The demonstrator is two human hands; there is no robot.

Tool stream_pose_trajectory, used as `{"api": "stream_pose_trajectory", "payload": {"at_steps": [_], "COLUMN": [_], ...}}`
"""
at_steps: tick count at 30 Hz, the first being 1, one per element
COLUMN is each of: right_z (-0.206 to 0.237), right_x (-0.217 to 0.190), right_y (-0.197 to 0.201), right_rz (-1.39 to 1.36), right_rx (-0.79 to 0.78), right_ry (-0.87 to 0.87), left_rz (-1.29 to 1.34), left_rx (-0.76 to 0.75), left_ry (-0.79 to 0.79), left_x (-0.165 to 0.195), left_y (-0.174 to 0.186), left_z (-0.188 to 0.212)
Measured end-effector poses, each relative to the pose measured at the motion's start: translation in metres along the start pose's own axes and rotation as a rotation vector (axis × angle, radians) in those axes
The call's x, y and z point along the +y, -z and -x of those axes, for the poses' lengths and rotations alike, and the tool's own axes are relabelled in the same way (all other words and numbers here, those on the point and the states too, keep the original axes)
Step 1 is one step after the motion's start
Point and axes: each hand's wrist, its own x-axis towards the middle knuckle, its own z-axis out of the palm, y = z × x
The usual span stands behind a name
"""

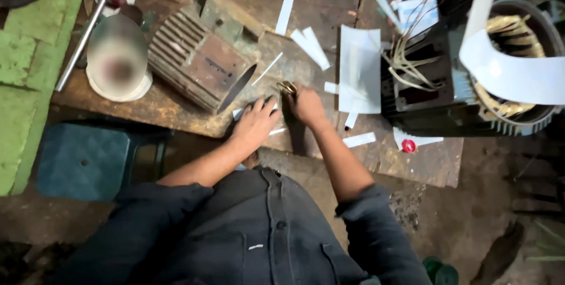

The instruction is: The person cuts narrow strips from a white sheet with scissors, tears pieces of tape from a roll, and presses the cut strips onto a finned motor housing on the workbench, repositioning the housing between strips.

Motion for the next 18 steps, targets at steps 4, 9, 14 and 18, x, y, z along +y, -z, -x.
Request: {"api": "stream_pose_trajectory", "payload": {"at_steps": [4,9,14,18], "right_z": [0.007,0.051,0.087,0.097], "right_x": [0.009,-0.016,-0.065,-0.092], "right_y": [0.002,0.037,0.057,0.046], "right_rz": [-0.025,-0.007,-0.165,-0.122], "right_rx": [0.253,0.416,0.383,0.452], "right_ry": [-0.082,-0.061,0.264,0.361], "left_rz": [0.131,0.223,0.666,0.768], "left_rx": [-0.068,0.045,0.315,0.023], "left_ry": [-0.094,0.05,0.281,0.683], "left_x": [-0.015,-0.013,-0.002,-0.001], "left_y": [0.001,0.048,0.108,0.133], "left_z": [-0.017,-0.021,-0.015,0.004]}}
